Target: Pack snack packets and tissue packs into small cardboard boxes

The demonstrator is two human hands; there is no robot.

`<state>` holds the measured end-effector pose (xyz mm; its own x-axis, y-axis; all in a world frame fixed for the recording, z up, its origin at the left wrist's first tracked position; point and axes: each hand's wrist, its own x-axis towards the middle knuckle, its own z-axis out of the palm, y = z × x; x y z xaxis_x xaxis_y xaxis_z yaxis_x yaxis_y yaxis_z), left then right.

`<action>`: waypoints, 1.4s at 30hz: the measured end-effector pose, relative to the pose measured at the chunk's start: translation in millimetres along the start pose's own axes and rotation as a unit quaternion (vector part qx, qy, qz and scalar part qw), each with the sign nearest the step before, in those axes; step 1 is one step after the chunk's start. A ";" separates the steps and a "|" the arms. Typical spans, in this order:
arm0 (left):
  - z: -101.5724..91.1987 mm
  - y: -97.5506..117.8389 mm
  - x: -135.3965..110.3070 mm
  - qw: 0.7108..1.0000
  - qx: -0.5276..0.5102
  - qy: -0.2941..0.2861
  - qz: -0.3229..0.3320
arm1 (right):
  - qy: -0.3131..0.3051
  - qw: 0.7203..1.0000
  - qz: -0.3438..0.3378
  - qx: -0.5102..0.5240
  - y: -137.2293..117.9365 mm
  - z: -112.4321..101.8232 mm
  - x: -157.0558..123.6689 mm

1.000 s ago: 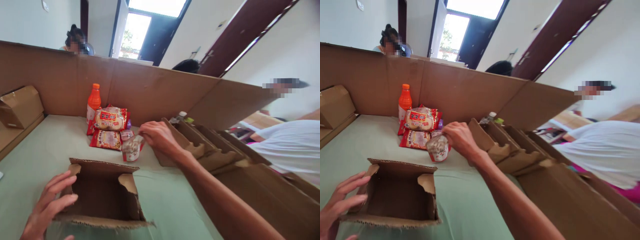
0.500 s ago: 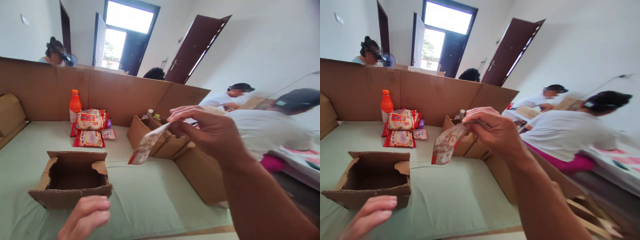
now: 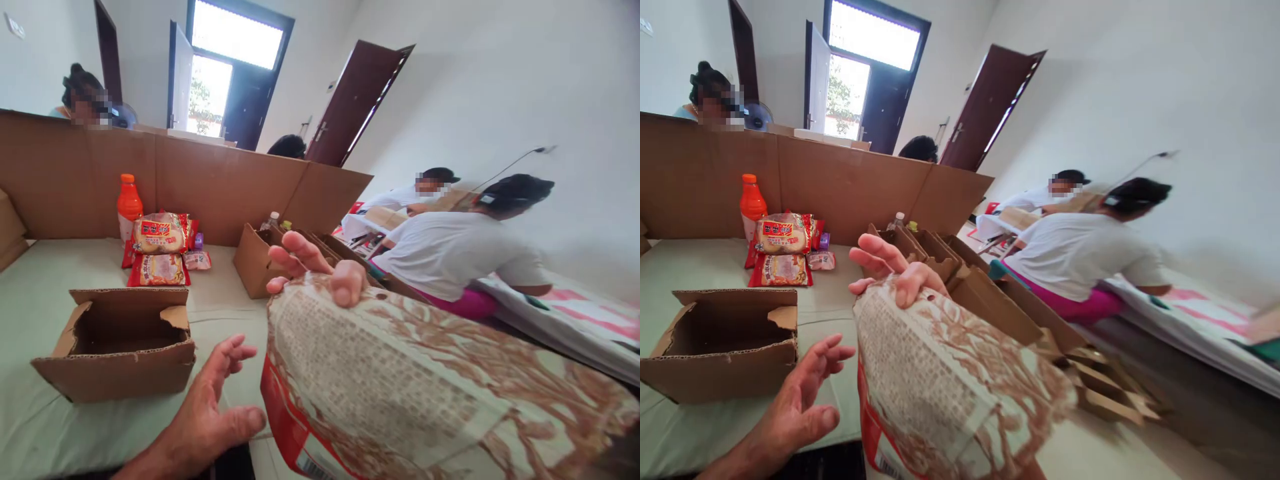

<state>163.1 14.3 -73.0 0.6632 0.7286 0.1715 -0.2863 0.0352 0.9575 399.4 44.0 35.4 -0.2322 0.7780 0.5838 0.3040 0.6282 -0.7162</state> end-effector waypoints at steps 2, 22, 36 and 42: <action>3.3 -4.6 1.0 0.999 -0.031 -0.018 -0.006 | 0.008 0.991 -0.009 0.132 -6.6 14.7 -2.5; 18.2 4.2 -6.3 0.975 -0.171 -0.052 -0.135 | 0.062 0.947 0.128 -0.289 -48.2 11.8 -45.8; 4.0 -1.2 -23.5 0.968 -0.146 -0.098 -0.177 | -0.193 0.921 0.057 -0.332 -45.0 59.6 -83.7; 1.5 0.0 -41.4 0.968 -0.117 -0.092 -0.203 | -0.324 0.905 0.216 -0.172 -48.4 75.0 -98.4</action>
<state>136.7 -17.0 -79.7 0.8591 0.4899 -0.1483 -0.1114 0.4617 0.8800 338.2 -62.1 -16.1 -0.4824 0.8634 -0.1479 0.7391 0.3105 -0.5977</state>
